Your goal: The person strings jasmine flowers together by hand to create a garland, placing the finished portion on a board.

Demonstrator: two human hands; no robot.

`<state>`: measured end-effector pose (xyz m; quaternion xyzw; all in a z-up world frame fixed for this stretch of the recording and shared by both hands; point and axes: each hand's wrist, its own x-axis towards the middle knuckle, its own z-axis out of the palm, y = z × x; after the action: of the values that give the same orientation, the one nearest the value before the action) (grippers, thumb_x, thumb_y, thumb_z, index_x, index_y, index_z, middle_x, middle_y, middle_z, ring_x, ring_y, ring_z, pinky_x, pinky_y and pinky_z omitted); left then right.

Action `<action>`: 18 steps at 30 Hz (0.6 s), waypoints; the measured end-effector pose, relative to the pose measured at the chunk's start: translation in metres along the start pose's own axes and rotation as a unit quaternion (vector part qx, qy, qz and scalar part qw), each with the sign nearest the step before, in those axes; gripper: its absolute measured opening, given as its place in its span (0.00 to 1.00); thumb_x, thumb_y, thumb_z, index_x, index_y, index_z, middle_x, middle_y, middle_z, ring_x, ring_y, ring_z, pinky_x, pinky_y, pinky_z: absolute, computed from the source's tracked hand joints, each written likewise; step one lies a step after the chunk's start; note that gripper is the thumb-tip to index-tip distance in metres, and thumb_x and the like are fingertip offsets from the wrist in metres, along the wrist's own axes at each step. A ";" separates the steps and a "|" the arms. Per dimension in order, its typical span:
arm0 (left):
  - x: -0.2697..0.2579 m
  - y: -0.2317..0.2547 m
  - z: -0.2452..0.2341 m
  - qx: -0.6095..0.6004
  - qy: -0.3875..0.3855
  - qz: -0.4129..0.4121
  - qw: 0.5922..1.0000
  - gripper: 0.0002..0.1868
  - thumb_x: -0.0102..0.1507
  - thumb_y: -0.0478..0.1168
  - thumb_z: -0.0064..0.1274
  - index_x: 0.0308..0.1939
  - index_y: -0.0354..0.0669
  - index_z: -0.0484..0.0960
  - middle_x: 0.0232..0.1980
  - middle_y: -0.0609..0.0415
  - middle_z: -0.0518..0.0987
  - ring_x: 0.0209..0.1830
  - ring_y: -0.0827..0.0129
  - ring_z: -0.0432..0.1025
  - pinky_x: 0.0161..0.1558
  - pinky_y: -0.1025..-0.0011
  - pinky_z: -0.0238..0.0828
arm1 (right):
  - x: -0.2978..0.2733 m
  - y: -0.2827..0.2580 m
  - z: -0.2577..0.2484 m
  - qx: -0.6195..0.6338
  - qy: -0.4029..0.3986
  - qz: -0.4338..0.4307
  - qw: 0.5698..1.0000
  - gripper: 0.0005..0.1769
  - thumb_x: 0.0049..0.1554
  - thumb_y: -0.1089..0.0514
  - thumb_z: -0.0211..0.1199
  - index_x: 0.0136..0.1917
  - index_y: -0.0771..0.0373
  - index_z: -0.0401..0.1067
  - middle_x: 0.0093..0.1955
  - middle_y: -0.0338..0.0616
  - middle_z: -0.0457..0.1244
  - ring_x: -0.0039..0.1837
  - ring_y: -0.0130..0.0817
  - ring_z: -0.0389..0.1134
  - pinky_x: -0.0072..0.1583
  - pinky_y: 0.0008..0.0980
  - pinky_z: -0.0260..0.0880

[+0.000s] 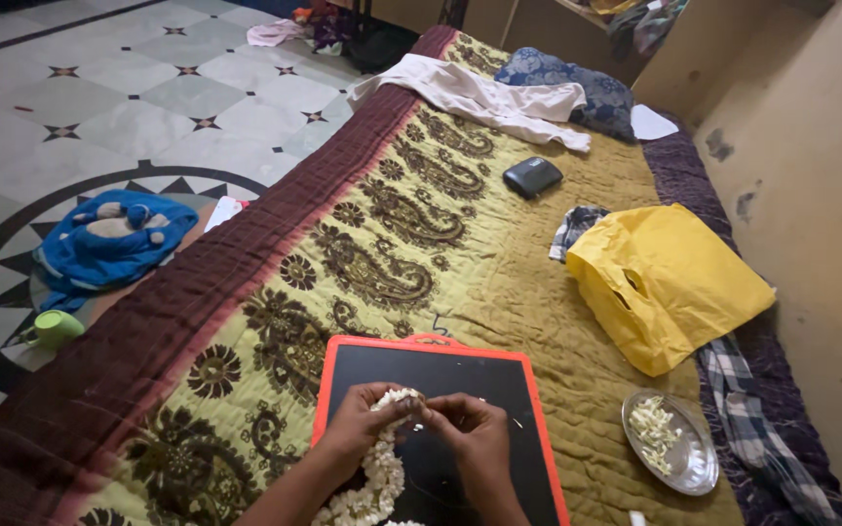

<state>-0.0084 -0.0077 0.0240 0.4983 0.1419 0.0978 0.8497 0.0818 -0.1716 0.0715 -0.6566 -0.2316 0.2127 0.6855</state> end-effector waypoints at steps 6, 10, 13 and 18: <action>-0.001 -0.002 0.002 -0.003 -0.003 0.028 1.000 0.10 0.63 0.42 0.61 0.38 0.37 0.87 0.33 0.58 0.84 0.29 0.79 0.73 0.31 0.77 0.69 | 0.004 0.012 -0.002 -0.014 0.007 0.008 1.000 0.04 0.50 0.68 0.71 0.42 0.71 0.82 0.37 0.44 0.74 0.39 0.25 0.74 0.45 0.26 0.74; 0.001 -0.001 0.002 -0.008 -0.006 0.018 1.000 0.09 0.61 0.40 0.62 0.38 0.37 0.86 0.33 0.57 0.84 0.29 0.78 0.74 0.32 0.77 0.69 | 0.004 0.013 0.002 -0.065 0.040 0.023 0.997 0.05 0.49 0.67 0.72 0.41 0.70 0.83 0.35 0.43 0.74 0.38 0.24 0.72 0.43 0.26 0.73; 0.001 -0.006 0.000 0.027 0.012 0.020 0.999 0.09 0.61 0.39 0.63 0.38 0.34 0.87 0.32 0.57 0.83 0.28 0.78 0.73 0.32 0.76 0.69 | 0.003 0.008 0.006 -0.105 0.061 -0.002 0.993 0.05 0.47 0.66 0.73 0.39 0.69 0.82 0.35 0.42 0.74 0.38 0.24 0.74 0.44 0.26 0.75; 0.009 -0.018 -0.006 0.024 0.008 0.051 0.998 0.09 0.61 0.38 0.62 0.38 0.33 0.87 0.33 0.57 0.85 0.30 0.78 0.75 0.34 0.76 0.72 | -0.002 -0.009 0.008 -0.164 0.043 -0.035 0.985 0.03 0.48 0.66 0.72 0.39 0.67 0.82 0.36 0.41 0.73 0.40 0.24 0.75 0.45 0.26 0.76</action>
<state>-0.0014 -0.0090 0.0044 0.5241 0.1252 0.1419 0.8304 0.0750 -0.1666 0.0803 -0.7603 -0.2563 0.1196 0.5848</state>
